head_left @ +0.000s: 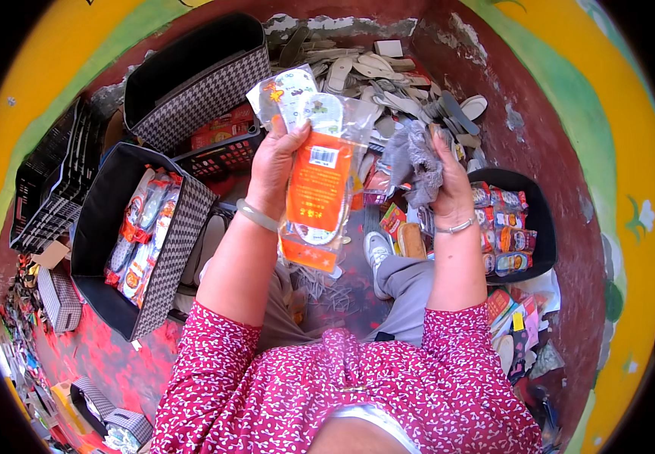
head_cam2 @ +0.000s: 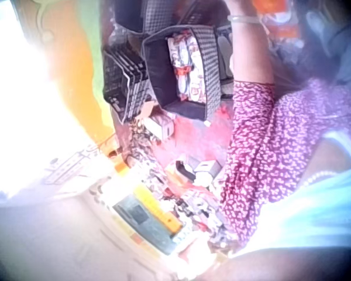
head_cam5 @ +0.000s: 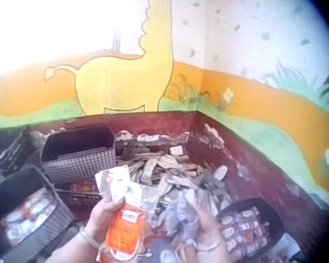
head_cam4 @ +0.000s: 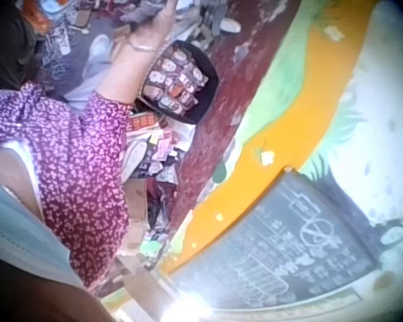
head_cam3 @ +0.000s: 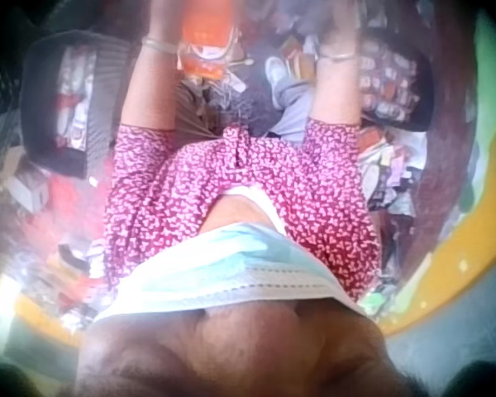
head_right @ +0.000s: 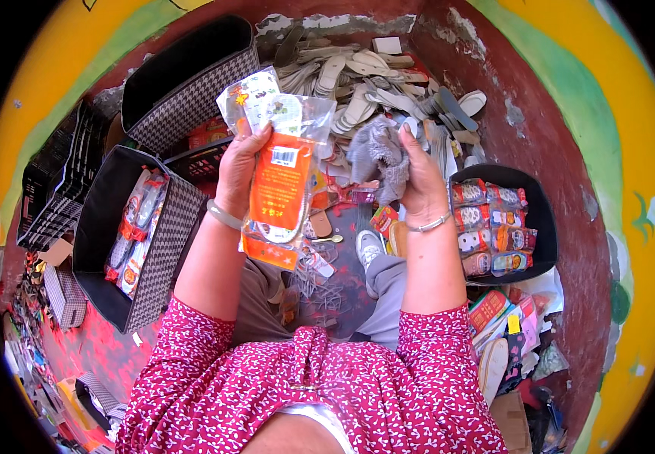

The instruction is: The person picks up items from a pile on the floor, places them inside plastic bags, and then places the bags into a crate, occasionally dipping a cloth into a bucket of water.

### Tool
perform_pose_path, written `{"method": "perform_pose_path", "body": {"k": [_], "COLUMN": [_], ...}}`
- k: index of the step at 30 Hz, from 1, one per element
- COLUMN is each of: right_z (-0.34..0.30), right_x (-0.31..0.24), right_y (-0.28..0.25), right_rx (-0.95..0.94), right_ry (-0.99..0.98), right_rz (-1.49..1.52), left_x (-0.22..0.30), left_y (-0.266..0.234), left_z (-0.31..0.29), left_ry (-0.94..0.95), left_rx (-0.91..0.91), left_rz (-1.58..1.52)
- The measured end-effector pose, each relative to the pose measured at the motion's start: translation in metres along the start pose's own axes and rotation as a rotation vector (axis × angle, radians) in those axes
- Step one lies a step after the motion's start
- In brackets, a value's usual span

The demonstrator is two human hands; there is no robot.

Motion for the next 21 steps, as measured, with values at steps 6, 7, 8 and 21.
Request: {"method": "perform_pose_path", "body": {"k": [6, 7, 8, 21], "right_z": [0.007, 0.005, 0.001, 0.017], "right_x": [0.03, 0.032, 0.031, 0.05], "right_y": [0.027, 0.033, 0.038, 0.026], "right_rx": [-0.1, -0.14, -0.211, 0.222], "right_ry": [-0.013, -0.024, 0.021, -0.313], "right_rz": [0.0, -0.036, -0.08, -0.266], "left_x": [-0.011, -0.014, -0.017, -0.044], "left_y": [0.009, 0.009, 0.008, 0.008], "left_z": [-0.003, -0.004, -0.004, -0.006], "left_ry": [0.039, 0.062, 0.087, 0.102], "left_rx": [-0.086, -0.103, -0.13, -0.16], "left_rz": [0.013, 0.028, 0.073, 0.318]}}
Point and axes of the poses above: each hand's wrist, its own z-axis towards the middle knuckle, its own y-axis out of the palm, x = y × z, the point moved 2 cm from there along z, towards the middle knuckle, and after that the axes turned 11 degrees about y, right-handed, at the moved point
